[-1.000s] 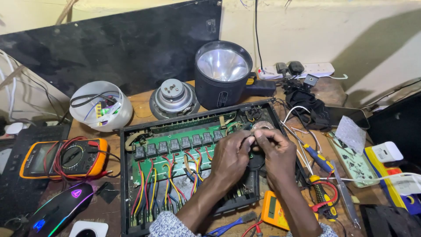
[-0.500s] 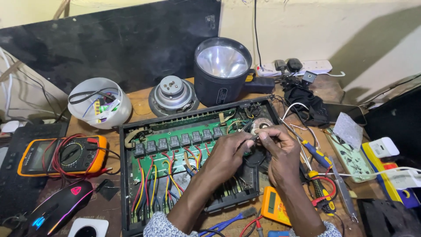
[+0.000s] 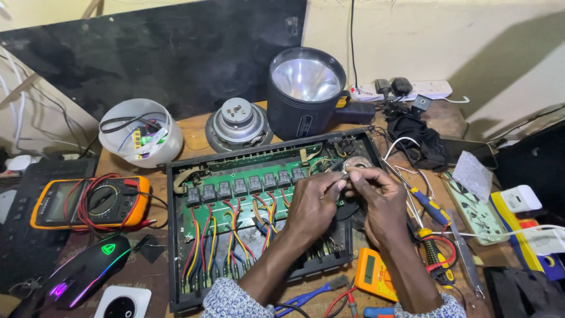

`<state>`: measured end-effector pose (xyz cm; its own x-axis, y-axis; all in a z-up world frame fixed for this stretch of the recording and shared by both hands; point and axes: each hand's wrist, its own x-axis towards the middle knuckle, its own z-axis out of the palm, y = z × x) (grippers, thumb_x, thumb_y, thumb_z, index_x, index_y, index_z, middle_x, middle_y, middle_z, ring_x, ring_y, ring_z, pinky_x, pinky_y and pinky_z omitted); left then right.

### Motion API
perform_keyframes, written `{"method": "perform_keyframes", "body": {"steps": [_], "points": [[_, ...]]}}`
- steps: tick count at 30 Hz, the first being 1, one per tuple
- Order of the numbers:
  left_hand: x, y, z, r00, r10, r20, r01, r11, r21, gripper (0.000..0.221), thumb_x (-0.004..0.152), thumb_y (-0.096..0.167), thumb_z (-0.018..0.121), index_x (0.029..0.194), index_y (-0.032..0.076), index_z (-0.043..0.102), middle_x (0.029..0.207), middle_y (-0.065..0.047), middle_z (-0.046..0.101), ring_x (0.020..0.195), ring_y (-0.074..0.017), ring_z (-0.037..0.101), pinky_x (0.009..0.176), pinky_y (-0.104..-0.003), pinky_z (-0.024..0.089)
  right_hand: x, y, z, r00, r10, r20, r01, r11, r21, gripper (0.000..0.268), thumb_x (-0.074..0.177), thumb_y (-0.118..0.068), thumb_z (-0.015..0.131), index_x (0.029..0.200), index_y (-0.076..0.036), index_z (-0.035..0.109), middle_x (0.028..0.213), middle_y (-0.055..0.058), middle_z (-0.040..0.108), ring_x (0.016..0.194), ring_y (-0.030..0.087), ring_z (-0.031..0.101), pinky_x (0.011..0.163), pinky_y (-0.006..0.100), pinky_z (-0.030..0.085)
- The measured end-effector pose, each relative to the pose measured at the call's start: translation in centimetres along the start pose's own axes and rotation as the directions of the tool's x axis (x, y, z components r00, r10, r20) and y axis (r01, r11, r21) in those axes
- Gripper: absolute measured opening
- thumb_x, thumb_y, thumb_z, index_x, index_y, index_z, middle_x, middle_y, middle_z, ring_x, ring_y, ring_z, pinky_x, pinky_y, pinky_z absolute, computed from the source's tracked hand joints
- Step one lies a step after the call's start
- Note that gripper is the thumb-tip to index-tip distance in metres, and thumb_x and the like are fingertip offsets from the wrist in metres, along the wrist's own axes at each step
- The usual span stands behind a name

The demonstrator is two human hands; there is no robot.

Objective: Repairing an electronic device by connecting wires to a circuit board and using diagnostic tools.

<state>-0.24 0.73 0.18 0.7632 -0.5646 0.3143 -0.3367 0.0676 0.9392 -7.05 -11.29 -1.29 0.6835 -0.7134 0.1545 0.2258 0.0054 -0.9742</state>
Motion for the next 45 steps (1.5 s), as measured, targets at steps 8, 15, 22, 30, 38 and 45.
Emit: {"method": "perform_keyframes", "body": {"steps": [8, 15, 22, 30, 38, 45], "points": [[-0.2, 0.2, 0.0, 0.997, -0.059, -0.044, 0.062, 0.996, 0.061, 0.015, 0.095, 0.014, 0.063, 0.089, 0.009, 0.076, 0.074, -0.019, 0.07, 0.079, -0.0439, 0.071, 0.071, -0.046, 0.055, 0.0, -0.4, 0.1, 1.0, -0.007, 0.004, 0.008, 0.988, -0.155, 0.011, 0.092, -0.002, 0.075, 0.096, 0.008, 0.072, 0.095, 0.021, 0.075, 0.07, 0.02, 0.072, 0.063, 0.031, 0.064], [-0.5, 0.5, -0.6, 0.997, -0.076, -0.004, 0.076, 0.997, 0.023, 0.016, 0.097, 0.014, 0.061, 0.094, 0.008, 0.076, 0.076, -0.02, 0.071, 0.08, -0.0449, 0.072, 0.071, -0.048, 0.056, -0.1, -0.6, 0.3, 0.999, 0.019, 0.037, -0.017, 0.998, -0.057, 0.011, 0.095, -0.004, 0.071, 0.096, 0.007, 0.071, 0.095, 0.019, 0.074, 0.071, 0.018, 0.071, 0.063, 0.027, 0.063], [-0.4, -0.7, -1.6, 0.995, -0.036, 0.094, 0.038, 0.999, -0.019, 0.016, 0.095, 0.01, 0.062, 0.095, 0.011, 0.077, 0.07, -0.013, 0.073, 0.076, -0.0351, 0.073, 0.076, -0.044, 0.056, -0.1, -0.1, -0.6, 0.999, 0.039, 0.035, -0.04, 0.999, 0.027, 0.011, 0.092, -0.004, 0.073, 0.094, 0.007, 0.07, 0.096, 0.019, 0.073, 0.074, 0.019, 0.071, 0.067, 0.028, 0.062], [-0.6, -0.7, -1.7, 0.996, -0.05, 0.073, 0.056, 0.994, -0.096, 0.013, 0.095, 0.011, 0.065, 0.096, 0.011, 0.078, 0.068, -0.01, 0.073, 0.072, -0.0276, 0.072, 0.074, -0.04, 0.057, 0.2, 0.9, -1.4, 0.995, 0.082, 0.061, -0.089, 0.987, 0.135, 0.014, 0.097, -0.009, 0.067, 0.093, 0.005, 0.067, 0.094, 0.02, 0.071, 0.075, 0.024, 0.072, 0.07, 0.031, 0.063], [-0.4, 0.2, -1.5, 0.994, -0.105, 0.04, 0.109, 0.985, -0.136, 0.015, 0.093, 0.014, 0.067, 0.098, 0.014, 0.082, 0.069, -0.011, 0.074, 0.074, -0.02, 0.069, 0.074, -0.038, 0.057, 0.4, 0.9, -1.6, 0.986, 0.14, 0.092, -0.152, 0.977, 0.147, 0.012, 0.096, -0.004, 0.067, 0.093, 0.006, 0.063, 0.094, 0.022, 0.071, 0.074, 0.027, 0.073, 0.07, 0.034, 0.064], [-0.6, -0.3, -1.2, 0.998, -0.066, 0.008, 0.066, 0.995, -0.078, 0.015, 0.092, 0.012, 0.068, 0.101, 0.011, 0.08, 0.08, -0.014, 0.078, 0.076, -0.0288, 0.074, 0.067, -0.037, 0.056, 0.3, 0.3, -1.2, 0.966, 0.214, 0.147, -0.233, 0.964, 0.125, 0.017, 0.1, -0.009, 0.064, 0.094, 0.007, 0.067, 0.09, 0.022, 0.073, 0.074, 0.027, 0.074, 0.069, 0.032, 0.063]]}}
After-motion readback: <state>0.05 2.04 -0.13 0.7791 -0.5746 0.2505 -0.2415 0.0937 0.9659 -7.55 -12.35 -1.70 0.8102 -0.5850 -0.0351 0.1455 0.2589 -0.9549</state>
